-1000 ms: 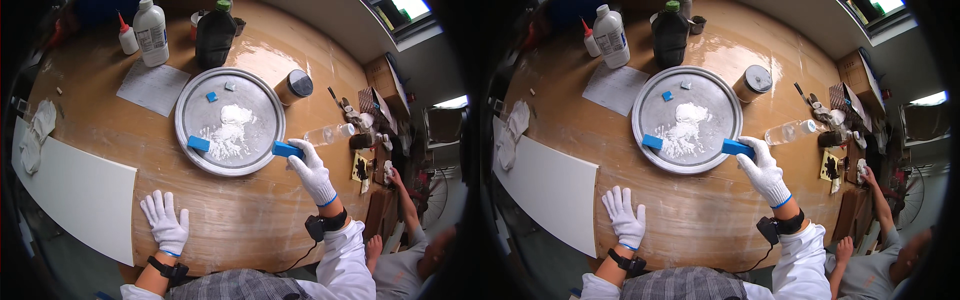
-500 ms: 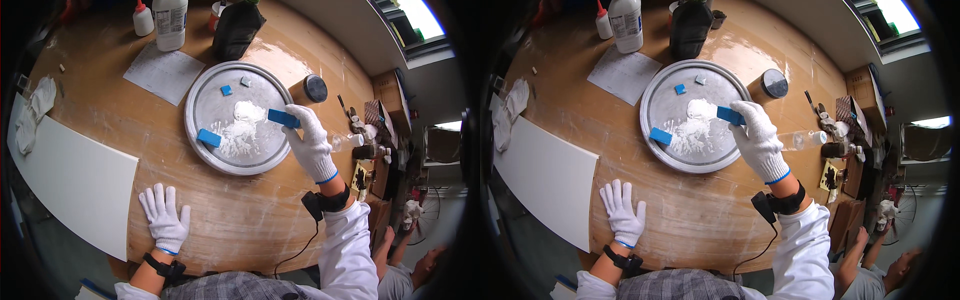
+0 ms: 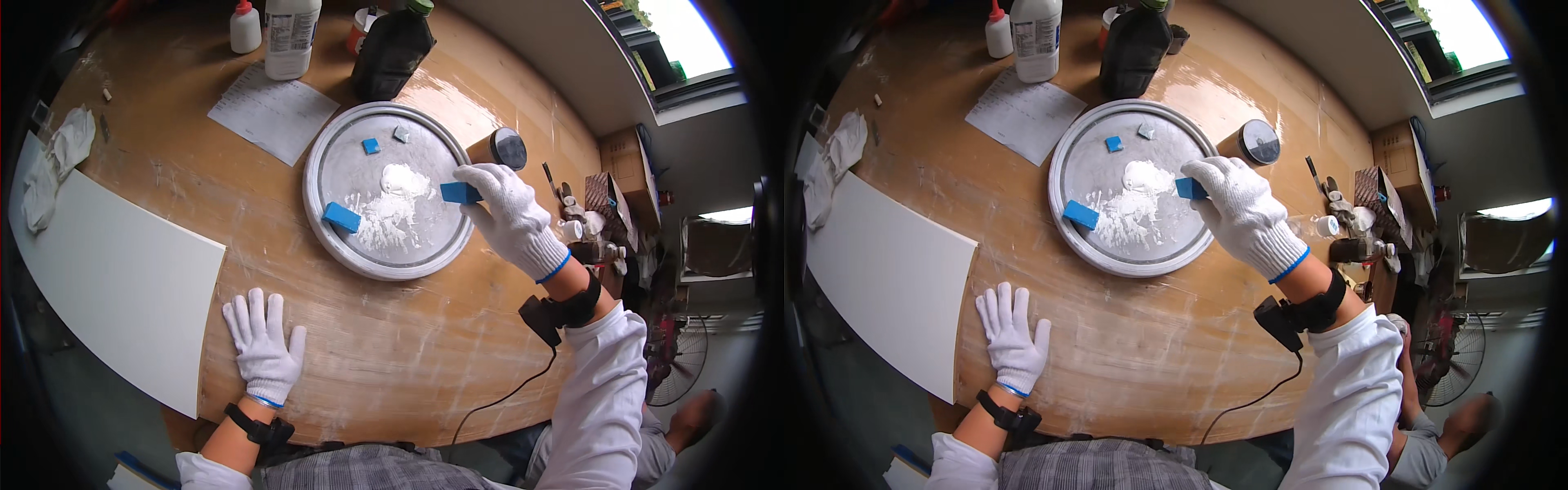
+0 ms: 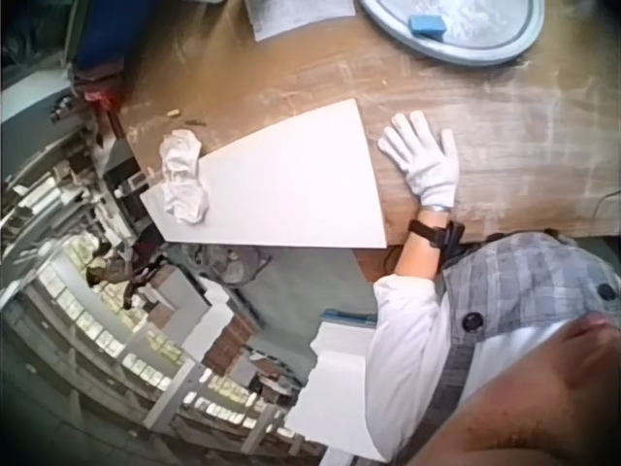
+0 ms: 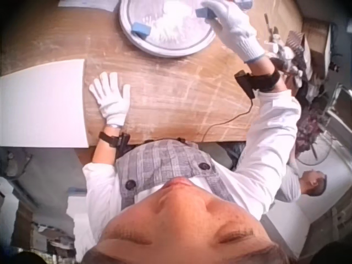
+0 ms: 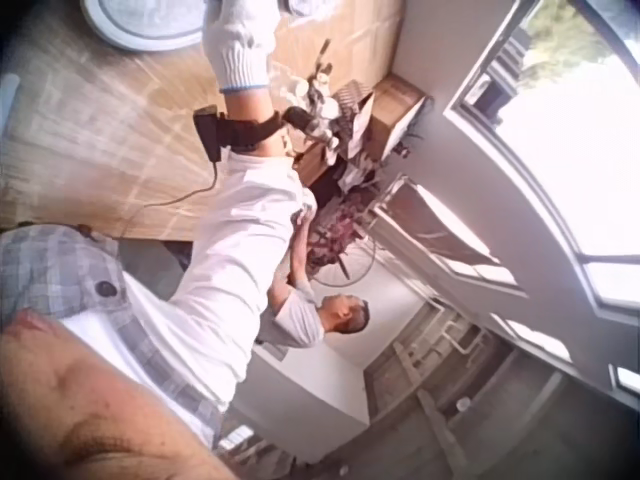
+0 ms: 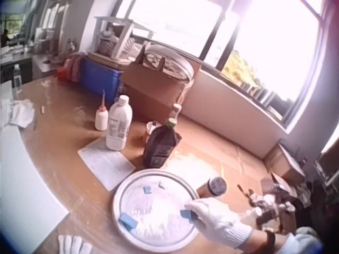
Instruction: The recorder cleans white furniture panels using a cloth and liquid, and then applies small blue spacers to the surface.
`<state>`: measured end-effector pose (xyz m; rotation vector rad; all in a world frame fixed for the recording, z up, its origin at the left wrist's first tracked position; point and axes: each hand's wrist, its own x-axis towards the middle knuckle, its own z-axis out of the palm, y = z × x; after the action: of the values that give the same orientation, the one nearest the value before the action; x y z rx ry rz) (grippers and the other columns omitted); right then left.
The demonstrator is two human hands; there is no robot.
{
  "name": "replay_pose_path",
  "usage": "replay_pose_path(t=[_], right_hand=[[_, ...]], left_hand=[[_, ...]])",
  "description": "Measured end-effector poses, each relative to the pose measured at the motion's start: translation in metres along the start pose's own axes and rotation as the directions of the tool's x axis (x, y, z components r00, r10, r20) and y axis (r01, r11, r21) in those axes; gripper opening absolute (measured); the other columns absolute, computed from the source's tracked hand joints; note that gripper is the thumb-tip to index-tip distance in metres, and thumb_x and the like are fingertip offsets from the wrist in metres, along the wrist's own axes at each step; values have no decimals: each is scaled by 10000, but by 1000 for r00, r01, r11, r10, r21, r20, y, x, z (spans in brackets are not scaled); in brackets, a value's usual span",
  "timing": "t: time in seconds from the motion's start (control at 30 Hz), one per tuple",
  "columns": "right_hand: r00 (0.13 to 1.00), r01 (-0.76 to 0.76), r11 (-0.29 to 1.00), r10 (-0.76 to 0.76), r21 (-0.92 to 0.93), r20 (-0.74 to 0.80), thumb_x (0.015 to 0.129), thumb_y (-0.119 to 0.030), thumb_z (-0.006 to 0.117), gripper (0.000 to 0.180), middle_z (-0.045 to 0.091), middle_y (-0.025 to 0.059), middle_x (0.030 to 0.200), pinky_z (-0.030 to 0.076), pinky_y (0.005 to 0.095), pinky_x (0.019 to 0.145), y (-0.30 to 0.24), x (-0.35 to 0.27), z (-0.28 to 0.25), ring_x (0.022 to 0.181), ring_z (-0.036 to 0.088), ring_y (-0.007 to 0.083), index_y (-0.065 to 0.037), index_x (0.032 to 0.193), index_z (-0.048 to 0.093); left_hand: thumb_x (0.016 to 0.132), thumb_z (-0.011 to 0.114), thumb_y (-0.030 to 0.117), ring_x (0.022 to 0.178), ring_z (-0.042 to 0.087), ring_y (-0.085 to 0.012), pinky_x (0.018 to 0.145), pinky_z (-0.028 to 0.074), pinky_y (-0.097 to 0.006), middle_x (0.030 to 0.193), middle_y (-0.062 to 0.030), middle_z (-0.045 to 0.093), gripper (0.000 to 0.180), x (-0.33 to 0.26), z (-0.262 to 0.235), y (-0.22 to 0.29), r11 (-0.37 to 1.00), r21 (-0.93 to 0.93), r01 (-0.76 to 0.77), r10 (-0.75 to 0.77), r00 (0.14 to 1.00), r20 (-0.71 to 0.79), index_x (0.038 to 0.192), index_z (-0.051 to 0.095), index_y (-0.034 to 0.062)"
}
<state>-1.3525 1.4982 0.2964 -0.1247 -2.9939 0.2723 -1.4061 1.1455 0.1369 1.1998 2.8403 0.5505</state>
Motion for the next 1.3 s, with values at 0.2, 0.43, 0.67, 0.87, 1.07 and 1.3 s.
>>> replay_pose_path(t=[0.2,0.43,0.67,0.87,1.07,1.3], right_hand=[[994,100,995,-100,8,-41,730,-30,673,393,613,108,1039,490,407,802,16,22,54,928,588,320,-90,1102,566],[980,191,981,-192,-12,-48,715,-19,672,401,624,96,1025,490,409,790,24,36,69,913,593,311,-83,1096,567],[976,215,976,-216,-29,-40,698,-25,680,419,627,92,1029,494,409,801,27,35,70,939,595,305,-83,1098,571],[973,232,972,-232,-29,-15,665,-35,698,440,630,86,1023,495,410,807,26,35,72,949,594,297,-84,1085,578],[969,246,968,-246,-39,-4,648,-42,709,449,631,85,1022,496,410,807,27,36,72,947,595,293,-82,1077,581],[969,247,968,-247,-45,4,647,-49,713,446,632,81,1013,497,411,806,26,36,73,939,596,292,-78,1072,583]], left_hand=[[758,658,253,1338,232,-462,1103,151,-628,1427,-227,320,669,-1,-1,-2,1000,-9,20,-19,999,29,1334,392,39],[786,635,267,1345,224,-465,1099,149,-635,1441,-231,304,655,2,-3,-3,1000,7,20,-20,996,84,1347,388,37],[814,608,283,1351,215,-463,1099,146,-635,1450,-234,294,650,4,-2,-2,1000,19,15,-17,994,107,1366,372,35],[825,598,283,1354,212,-463,1099,146,-635,1455,-234,288,648,2,-1,-3,999,36,11,-15,994,111,1374,363,32],[840,586,290,1358,209,-461,1100,146,-633,1457,-232,287,635,2,-2,-3,999,36,10,-14,993,118,1376,361,33],[846,581,299,1360,207,-457,1101,145,-632,1460,-231,282,637,2,-1,-4,999,39,3,-8,993,121,1381,354,38]])
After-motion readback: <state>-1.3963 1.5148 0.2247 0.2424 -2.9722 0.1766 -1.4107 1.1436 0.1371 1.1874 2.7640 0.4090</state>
